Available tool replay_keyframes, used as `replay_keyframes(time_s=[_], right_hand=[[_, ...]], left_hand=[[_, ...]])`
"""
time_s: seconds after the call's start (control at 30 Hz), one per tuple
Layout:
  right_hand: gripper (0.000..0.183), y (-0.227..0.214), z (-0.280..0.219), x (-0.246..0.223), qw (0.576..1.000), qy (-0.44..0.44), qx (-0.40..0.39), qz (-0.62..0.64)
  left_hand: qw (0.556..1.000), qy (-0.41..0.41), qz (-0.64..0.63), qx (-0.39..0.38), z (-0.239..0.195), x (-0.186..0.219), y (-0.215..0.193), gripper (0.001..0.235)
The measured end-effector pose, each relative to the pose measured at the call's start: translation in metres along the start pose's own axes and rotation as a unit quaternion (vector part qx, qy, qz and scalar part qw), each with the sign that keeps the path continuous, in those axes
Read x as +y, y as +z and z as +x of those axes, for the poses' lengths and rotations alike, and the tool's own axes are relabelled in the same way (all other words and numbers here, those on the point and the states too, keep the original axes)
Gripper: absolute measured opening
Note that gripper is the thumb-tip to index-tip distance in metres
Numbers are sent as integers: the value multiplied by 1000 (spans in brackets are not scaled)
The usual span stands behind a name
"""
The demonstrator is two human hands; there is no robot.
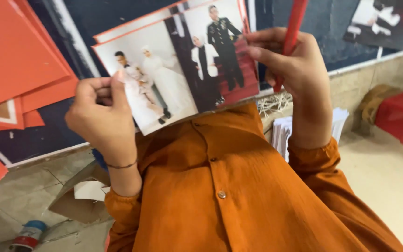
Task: The person assembles orange cards by inserting printed photos into slots and using a red tool to press the edges. They handle multiple cards, opening them to reveal text and images, and repeatedly use the tool to secure the contents.
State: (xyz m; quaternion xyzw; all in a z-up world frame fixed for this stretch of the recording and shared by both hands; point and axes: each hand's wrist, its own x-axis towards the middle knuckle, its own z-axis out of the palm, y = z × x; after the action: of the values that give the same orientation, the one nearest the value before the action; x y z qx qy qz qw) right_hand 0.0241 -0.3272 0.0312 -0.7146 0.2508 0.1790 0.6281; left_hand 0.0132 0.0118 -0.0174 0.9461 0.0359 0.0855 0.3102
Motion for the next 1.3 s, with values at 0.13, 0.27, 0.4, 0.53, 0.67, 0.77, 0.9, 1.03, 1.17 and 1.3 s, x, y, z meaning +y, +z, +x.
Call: replay_keyframes(time_s=[0.13, 0.27, 0.4, 0.53, 0.67, 0.77, 0.9, 1.03, 1.17, 1.3], right_hand=[[20, -5, -4, -6, 988, -42, -50, -140], [32, -11, -12, -13, 987, -6, -95, -130], [21, -21, -17, 10, 991, 16, -86, -104], [14, -19, -21, 16, 982, 40, -50, -177], [12, -16, -22, 15, 973, 58, -29, -220], [12, -14, -23, 14, 972, 70, -22, -224], [14, -15, -23, 23, 974, 45, -19, -223], [17, -13, -24, 28, 978, 39, -2, -204], [18, -11, -26, 28, 977, 39, 8, -210], [19, -10, -27, 29, 976, 22, 1, -218]], left_hand=[[1000, 16, -13, 2, -2, 0, 0, 33], [999, 22, -23, -6, -4, -2, 0, 33], [999, 28, -23, -6, -4, -1, 1, 32], [999, 32, -25, -8, -5, -3, 2, 31], [999, 40, -23, -13, -6, -4, 1, 33], [999, 34, -29, -15, -6, -5, 1, 33], [999, 36, -29, -16, -6, -4, 1, 31], [999, 31, -32, -17, -6, -4, 1, 31], [999, 46, -23, -19, -6, -6, 1, 31], [999, 44, -26, -18, -6, -6, 2, 30]])
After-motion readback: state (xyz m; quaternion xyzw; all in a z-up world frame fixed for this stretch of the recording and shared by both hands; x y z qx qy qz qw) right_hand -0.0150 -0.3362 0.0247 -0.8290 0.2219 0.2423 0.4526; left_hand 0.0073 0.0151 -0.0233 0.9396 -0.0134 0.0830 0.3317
